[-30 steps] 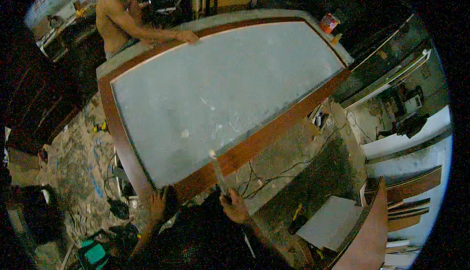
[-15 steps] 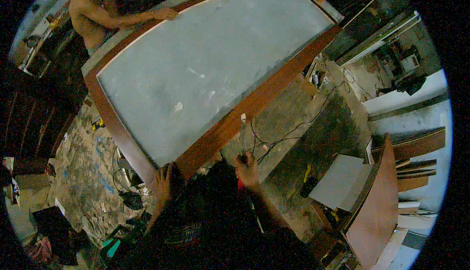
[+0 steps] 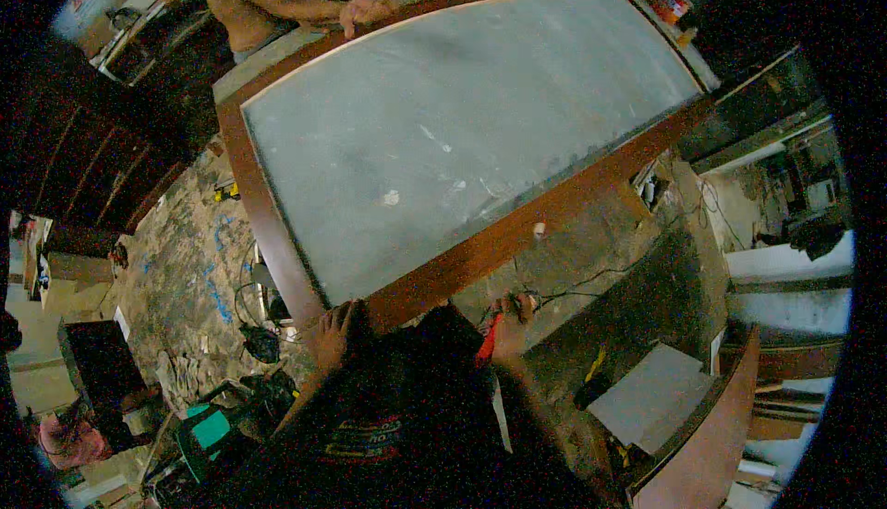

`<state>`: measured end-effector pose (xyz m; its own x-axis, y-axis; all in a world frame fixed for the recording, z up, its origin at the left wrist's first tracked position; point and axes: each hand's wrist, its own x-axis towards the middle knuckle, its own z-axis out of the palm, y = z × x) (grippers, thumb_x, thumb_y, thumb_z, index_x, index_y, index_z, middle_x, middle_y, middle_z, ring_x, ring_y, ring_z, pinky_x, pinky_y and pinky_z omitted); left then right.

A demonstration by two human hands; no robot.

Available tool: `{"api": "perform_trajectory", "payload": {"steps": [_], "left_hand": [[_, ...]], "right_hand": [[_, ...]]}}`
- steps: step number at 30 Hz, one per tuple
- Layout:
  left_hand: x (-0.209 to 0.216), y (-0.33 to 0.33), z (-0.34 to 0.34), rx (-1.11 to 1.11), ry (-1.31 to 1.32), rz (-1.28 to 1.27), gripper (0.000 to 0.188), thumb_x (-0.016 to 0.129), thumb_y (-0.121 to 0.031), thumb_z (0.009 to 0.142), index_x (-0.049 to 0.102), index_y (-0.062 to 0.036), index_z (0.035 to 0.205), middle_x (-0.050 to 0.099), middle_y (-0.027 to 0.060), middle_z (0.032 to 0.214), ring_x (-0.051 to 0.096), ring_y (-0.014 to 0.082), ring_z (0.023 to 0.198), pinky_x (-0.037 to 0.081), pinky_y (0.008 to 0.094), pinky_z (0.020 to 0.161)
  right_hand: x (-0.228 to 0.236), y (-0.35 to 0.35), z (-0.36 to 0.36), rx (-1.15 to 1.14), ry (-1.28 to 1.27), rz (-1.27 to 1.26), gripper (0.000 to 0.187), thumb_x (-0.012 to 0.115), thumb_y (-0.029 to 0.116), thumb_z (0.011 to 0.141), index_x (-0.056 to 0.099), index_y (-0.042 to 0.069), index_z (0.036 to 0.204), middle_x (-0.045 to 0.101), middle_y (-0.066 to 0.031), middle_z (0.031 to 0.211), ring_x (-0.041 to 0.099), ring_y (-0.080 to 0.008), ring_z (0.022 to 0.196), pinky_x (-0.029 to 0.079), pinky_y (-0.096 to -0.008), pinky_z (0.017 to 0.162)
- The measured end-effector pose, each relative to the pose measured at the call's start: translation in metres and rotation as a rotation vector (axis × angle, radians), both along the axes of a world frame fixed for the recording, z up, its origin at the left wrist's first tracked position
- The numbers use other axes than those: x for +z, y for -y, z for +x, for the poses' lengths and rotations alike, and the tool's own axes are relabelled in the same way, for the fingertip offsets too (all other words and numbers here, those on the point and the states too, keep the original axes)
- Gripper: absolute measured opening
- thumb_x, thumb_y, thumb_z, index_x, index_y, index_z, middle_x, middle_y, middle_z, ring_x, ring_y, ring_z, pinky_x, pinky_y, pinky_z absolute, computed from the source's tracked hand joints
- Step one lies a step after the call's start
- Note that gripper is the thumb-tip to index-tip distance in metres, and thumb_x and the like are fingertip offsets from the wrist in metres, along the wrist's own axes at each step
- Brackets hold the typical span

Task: The person applies a white adhesive substance along the inner edge of a wooden frame using a small red-handled tool. They work methodically along the curved and straight sections of the frame, ensuring the adhesive is placed in the groove.

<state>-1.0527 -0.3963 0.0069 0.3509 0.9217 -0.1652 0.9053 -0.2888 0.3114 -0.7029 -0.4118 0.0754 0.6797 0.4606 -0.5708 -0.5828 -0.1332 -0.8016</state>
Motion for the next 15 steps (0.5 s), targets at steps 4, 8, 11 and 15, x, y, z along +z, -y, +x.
{"api": "perform_trajectory", "payload": {"steps": [4,8,11,15], "left_hand": [[0.002,0.0,0.003,-0.002,0.056,0.072,0.092,0.075,-0.041,0.082,0.034,-0.0108,0.159,0.046,0.0169,0.151,0.042,0.0403,0.138,0.029,0.0557,0.117],[-0.001,-0.001,0.002,-0.007,0.101,0.067,0.094,0.077,-0.039,0.081,0.033,-0.0112,0.159,0.045,0.017,0.151,0.043,0.0406,0.137,0.03,0.0559,0.117],[-0.003,-0.001,0.0,-0.026,0.049,0.033,0.097,0.079,-0.038,0.079,0.031,-0.0122,0.16,0.046,0.0167,0.15,0.042,0.0407,0.138,0.03,0.056,0.117],[0.001,-0.002,0.0,-0.017,0.079,-0.018,0.101,0.082,-0.038,0.077,0.03,-0.0133,0.161,0.046,0.0163,0.149,0.04,0.0414,0.139,0.03,0.0562,0.117]], "right_hand": [[0.002,0.002,0.016,0.038,-0.088,-0.204,0.009,0.061,0.022,0.102,0.059,0.014,0.103,0.059,-0.0007,0.082,0.053,-0.0125,0.064,0.043,-0.0293,0.056],[-0.003,-0.012,0.024,-0.006,-0.038,-0.162,0.009,0.06,0.022,0.103,0.059,0.013,0.102,0.059,-0.0002,0.084,0.053,-0.0132,0.066,0.044,-0.029,0.06],[0.005,-0.046,0.014,-0.163,0.064,-0.002,0.01,0.06,0.022,0.103,0.06,0.012,0.103,0.06,-0.0002,0.086,0.054,-0.0131,0.07,0.045,-0.0286,0.065],[0.042,-0.125,-0.007,0.132,0.285,0.368,0.015,0.06,0.022,0.104,0.062,0.01,0.112,0.063,-0.0013,0.09,0.056,-0.0108,0.072,0.049,-0.028,0.068]]}}
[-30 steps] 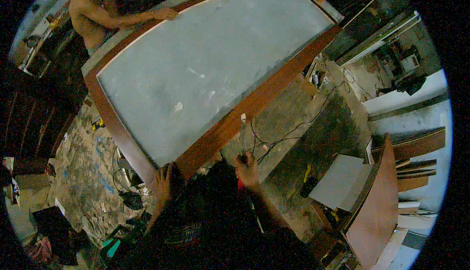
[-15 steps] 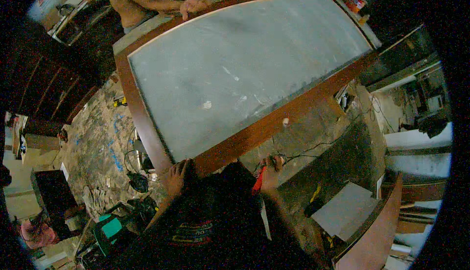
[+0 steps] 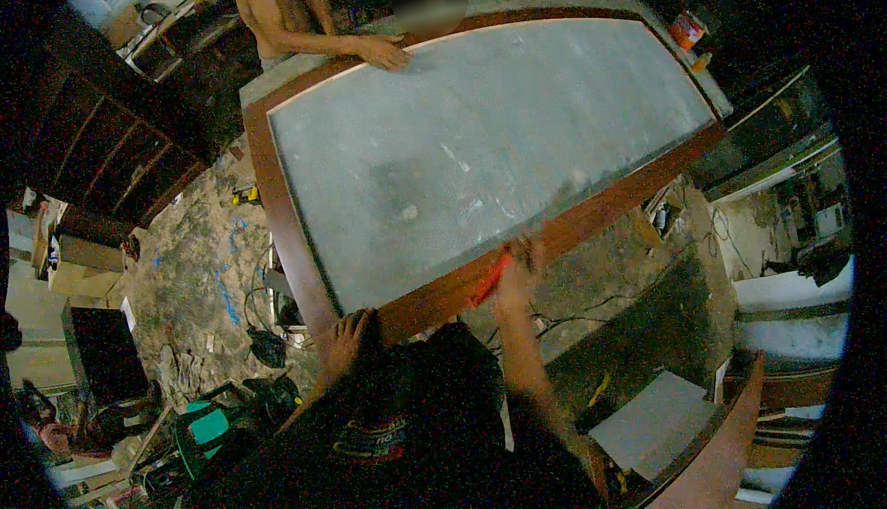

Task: The person applies a white adhesive substance along the inner edge of a wooden frame using a small red-handled tool. They work methodically along the curved and straight sections of the frame, ensuring the adhesive is placed in the groove.

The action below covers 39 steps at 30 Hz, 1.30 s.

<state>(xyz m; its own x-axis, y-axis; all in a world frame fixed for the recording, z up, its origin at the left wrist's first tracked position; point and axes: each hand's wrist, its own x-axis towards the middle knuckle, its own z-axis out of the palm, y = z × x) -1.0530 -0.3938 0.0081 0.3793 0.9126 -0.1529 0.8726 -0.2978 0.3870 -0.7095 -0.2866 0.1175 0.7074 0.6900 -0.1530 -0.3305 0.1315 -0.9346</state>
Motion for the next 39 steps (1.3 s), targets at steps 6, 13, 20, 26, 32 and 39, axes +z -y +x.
{"api": "perform_trajectory", "payload": {"steps": [6,13,20,26,32,39], "left_hand": [[0.015,0.0,0.001,-0.012,0.123,0.08,0.106,0.082,-0.051,0.074,0.032,-0.012,0.159,0.047,0.016,0.149,0.042,0.0391,0.138,0.031,0.0549,0.117],[0.02,0.0,0.002,0.042,0.155,0.147,0.099,0.082,-0.05,0.073,0.042,-0.0107,0.154,0.052,0.0164,0.144,0.049,0.038,0.132,0.038,0.0509,0.113],[0.011,0.004,-0.004,0.057,0.233,0.106,0.093,0.081,-0.036,0.073,0.044,-0.0132,0.155,0.055,0.0145,0.14,0.051,0.0375,0.128,0.041,0.0495,0.11],[-0.01,0.0,-0.008,0.007,0.118,0.18,0.085,0.076,-0.028,0.078,0.044,-0.0134,0.155,0.057,0.0137,0.139,0.052,0.0374,0.126,0.042,0.0495,0.11],[-0.011,0.009,-0.012,0.04,0.083,0.048,0.082,0.074,-0.031,0.08,0.044,-0.0125,0.154,0.056,0.0174,0.139,0.052,0.0413,0.127,0.04,0.0514,0.111],[-0.035,0.004,0.001,-0.035,-0.183,0.167,0.083,0.063,-0.029,0.09,0.027,-0.0107,0.163,0.05,0.0177,0.144,0.051,0.0374,0.128,0.04,0.0534,0.109]], "right_hand": [[0.04,-0.15,-0.043,0.718,-0.023,-0.15,0.014,0.059,0.011,0.099,0.061,0.006,0.112,0.065,-0.0045,0.088,0.054,-0.0095,0.065,0.048,-0.0276,0.054],[0.024,-0.286,-0.096,0.849,-0.026,-0.088,0.012,0.064,0.007,0.092,0.058,0.006,0.103,0.066,-0.0058,0.088,0.055,-0.0112,0.062,0.048,-0.0282,0.051],[0.018,-0.334,-0.111,0.851,0.006,-0.069,0.009,0.063,0.005,0.089,0.058,0.006,0.097,0.066,-0.0076,0.081,0.055,-0.0138,0.057,0.049,-0.0321,0.048],[0.001,-0.312,-0.118,0.622,0.021,0.034,0.006,0.06,0.013,0.1,0.058,0.008,0.102,0.064,-0.0044,0.079,0.051,-0.011,0.051,0.046,-0.0286,0.046],[-0.04,-0.163,-0.07,0.176,0.279,0.069,0.024,0.063,0.017,0.102,0.05,0.005,0.117,0.06,-0.0057,0.097,0.059,-0.0148,0.08,0.054,-0.0301,0.072],[-0.122,0.022,0.004,-0.247,0.448,-0.454,0.046,0.068,0.02,0.1,0.042,-0.004,0.129,0.059,-0.0131,0.112,0.059,-0.0204,0.102,0.049,-0.0339,0.092]]}}
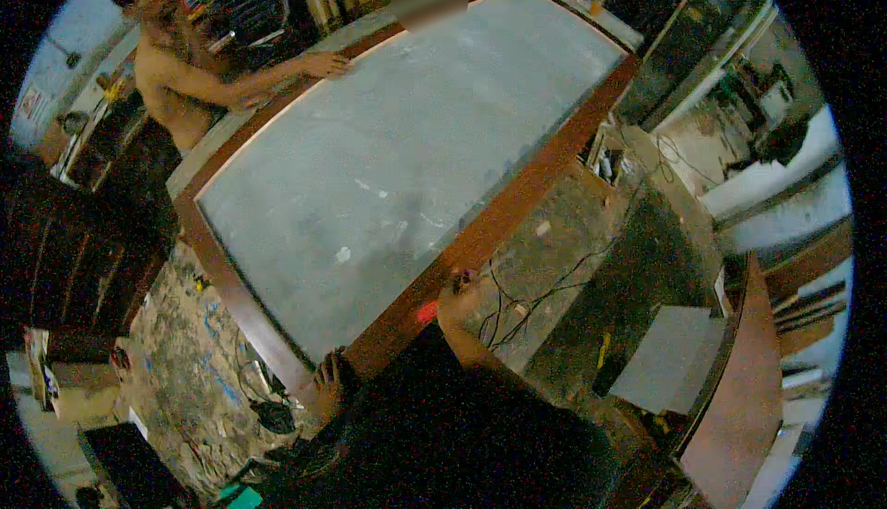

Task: The person applies a white adhesive substance along the inner edge of a wooden frame using a small red-handled tool. They work methodically along the curved and straight sections of the frame, ensuring the adhesive is placed in the groove.

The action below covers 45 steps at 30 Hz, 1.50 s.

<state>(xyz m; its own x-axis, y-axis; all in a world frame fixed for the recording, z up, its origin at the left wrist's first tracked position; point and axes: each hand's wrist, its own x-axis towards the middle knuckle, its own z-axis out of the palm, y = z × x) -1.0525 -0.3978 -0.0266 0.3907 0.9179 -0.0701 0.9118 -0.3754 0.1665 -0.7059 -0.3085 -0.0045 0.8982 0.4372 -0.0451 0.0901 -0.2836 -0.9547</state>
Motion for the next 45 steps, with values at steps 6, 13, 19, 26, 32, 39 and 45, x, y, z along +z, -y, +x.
{"api": "perform_trajectory", "payload": {"steps": [6,13,19,26,32,39,45], "left_hand": [[0.003,-0.006,-0.005,-0.089,-0.136,0.028,0.083,0.057,-0.026,0.092,0.021,-0.0053,0.163,0.049,0.0183,0.145,0.049,0.0373,0.128,0.039,0.0527,0.111],[0.054,-0.003,0.002,-0.053,0.187,0.041,0.1,0.067,-0.035,0.08,0.021,-0.0071,0.164,0.047,0.0217,0.145,0.045,0.0458,0.129,0.032,0.0592,0.113],[0.063,-0.01,0.008,0.024,0.125,-0.004,0.103,0.074,-0.028,0.073,0.026,-0.0054,0.161,0.048,0.0242,0.143,0.044,0.046,0.129,0.032,0.0583,0.114],[0.036,-0.015,-0.013,0.025,0.167,0.019,0.097,0.071,-0.023,0.074,0.03,-0.0032,0.159,0.048,0.025,0.142,0.044,0.0457,0.128,0.03,0.0594,0.115],[0.01,-0.008,-0.018,0.122,0.098,-0.051,0.096,0.069,-0.024,0.076,0.027,-0.0029,0.16,0.046,0.0266,0.143,0.042,0.0465,0.133,0.027,0.0605,0.116],[0.016,-0.008,-0.025,0.017,0.142,-0.013,0.097,0.072,-0.026,0.077,0.027,-0.0018,0.16,0.046,0.0257,0.146,0.041,0.0467,0.134,0.027,0.06,0.118],[0.038,-0.019,-0.016,0.112,0.125,-0.147,0.104,0.082,-0.038,0.075,0.031,0.0007,0.157,0.047,0.0248,0.144,0.043,0.0452,0.133,0.03,0.0568,0.117]], "right_hand": [[-0.027,0.017,0.02,0.012,-0.14,0.291,0.059,0.073,0.01,0.091,0.047,0.0,0.143,0.056,-0.0183,0.139,0.053,-0.0316,0.13,0.045,-0.0431,0.108],[-0.015,0.008,0.029,-0.023,-0.351,0.446,0.056,0.056,0.043,0.103,0.048,0.008,0.145,0.054,-0.0086,0.144,0.049,-0.0288,0.132,0.038,-0.0416,0.113],[-0.023,-0.006,0.038,-0.125,-0.675,0.614,0.049,0.053,0.033,0.105,0.045,0.008,0.146,0.056,-0.0102,0.133,0.053,-0.0258,0.115,0.043,-0.0416,0.103],[-0.025,-0.014,0.021,-0.258,-0.811,0.477,0.046,0.056,-0.002,0.096,0.043,0.006,0.139,0.06,-0.0098,0.119,0.06,-0.0208,0.092,0.053,-0.0357,0.079],[-0.015,0.004,0.019,-0.148,-0.803,0.183,0.069,0.061,0.004,0.09,0.029,0.007,0.152,0.058,-0.0115,0.114,0.059,-0.0228,0.097,0.052,-0.0423,0.088],[-0.047,-0.007,0.01,-0.235,-0.736,0.478,0.025,0.061,0.012,0.094,0.056,0.007,0.118,0.06,-0.0042,0.106,0.058,-0.0204,0.101,0.048,-0.0369,0.086],[-0.094,0.04,0.054,0.137,-0.475,0.21,0.021,0.055,0.012,0.097,0.062,0.003,0.115,0.064,-0.0098,0.105,0.063,-0.0207,0.093,0.053,-0.0362,0.084]]}}
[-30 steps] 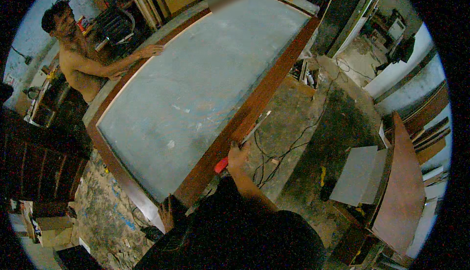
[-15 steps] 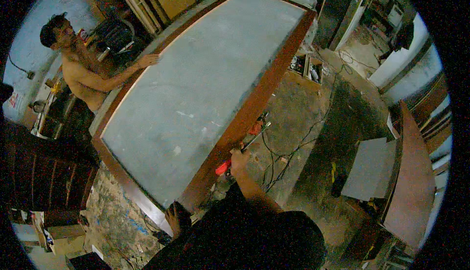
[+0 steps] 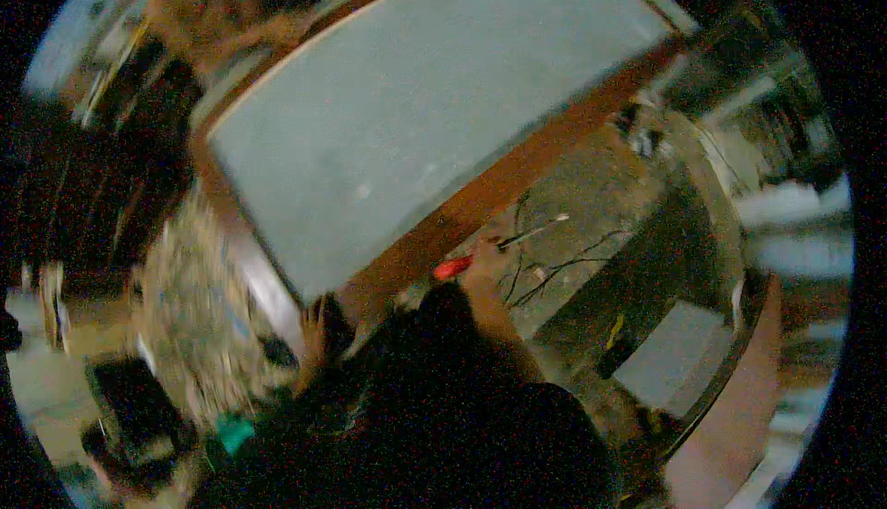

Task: The person applies a white adhesive substance along the inner edge of a wooden frame using a small red-handled tool. They work methodically along the curved and straight sections of the frame, ensuring the adhesive is placed in the groove.

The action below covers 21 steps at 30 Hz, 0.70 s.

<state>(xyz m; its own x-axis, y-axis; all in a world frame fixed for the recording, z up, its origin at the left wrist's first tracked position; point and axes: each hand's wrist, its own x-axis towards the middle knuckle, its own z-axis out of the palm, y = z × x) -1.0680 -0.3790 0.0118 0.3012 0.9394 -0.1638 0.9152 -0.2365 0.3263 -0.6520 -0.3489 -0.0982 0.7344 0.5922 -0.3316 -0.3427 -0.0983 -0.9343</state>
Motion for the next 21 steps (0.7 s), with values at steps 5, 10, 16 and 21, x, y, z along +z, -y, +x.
{"api": "perform_trajectory", "payload": {"steps": [5,10,16,21], "left_hand": [[0.025,0.01,0.001,0.037,0.199,0.176,0.101,0.085,-0.042,0.077,0.035,-0.0039,0.155,0.046,0.0209,0.147,0.042,0.0457,0.133,0.032,0.0567,0.115],[0.03,0.059,-0.004,0.823,0.37,0.358,0.089,0.084,-0.033,0.085,0.036,-0.0026,0.153,0.045,0.0228,0.147,0.047,0.0387,0.133,0.039,0.0494,0.112],[0.006,0.093,0.004,1.165,1.085,0.257,0.061,0.074,-0.019,0.096,0.047,-0.0001,0.147,0.056,0.0195,0.139,0.059,0.0288,0.124,0.05,0.0409,0.103],[-0.01,0.101,-0.006,1.166,1.117,0.285,0.056,0.073,-0.015,0.096,0.052,-0.006,0.147,0.058,0.0154,0.141,0.06,0.0266,0.124,0.051,0.0393,0.104]], "right_hand": [[0.042,0.044,0.032,-0.043,-0.254,0.302,0.017,0.052,0.015,0.101,0.059,0.008,0.115,0.068,-0.0127,0.117,0.064,-0.0261,0.097,0.054,-0.0357,0.072],[0.147,0.076,-0.009,0.246,-0.255,0.166,0.016,0.061,0.001,0.098,0.058,0.007,0.113,0.071,-0.0095,0.107,0.063,-0.018,0.087,0.051,-0.028,0.067],[0.222,0.078,-0.072,1.238,0.514,-0.207,0.017,0.06,0.017,0.103,0.066,0.007,0.116,0.063,-0.0011,0.092,0.055,-0.0105,0.079,0.044,-0.0262,0.072],[0.237,0.089,-0.138,1.625,0.353,-0.458,0.03,0.056,0.03,0.105,0.066,0.007,0.123,0.048,0.005,0.079,0.044,-0.0065,0.07,0.035,-0.0235,0.063]]}}
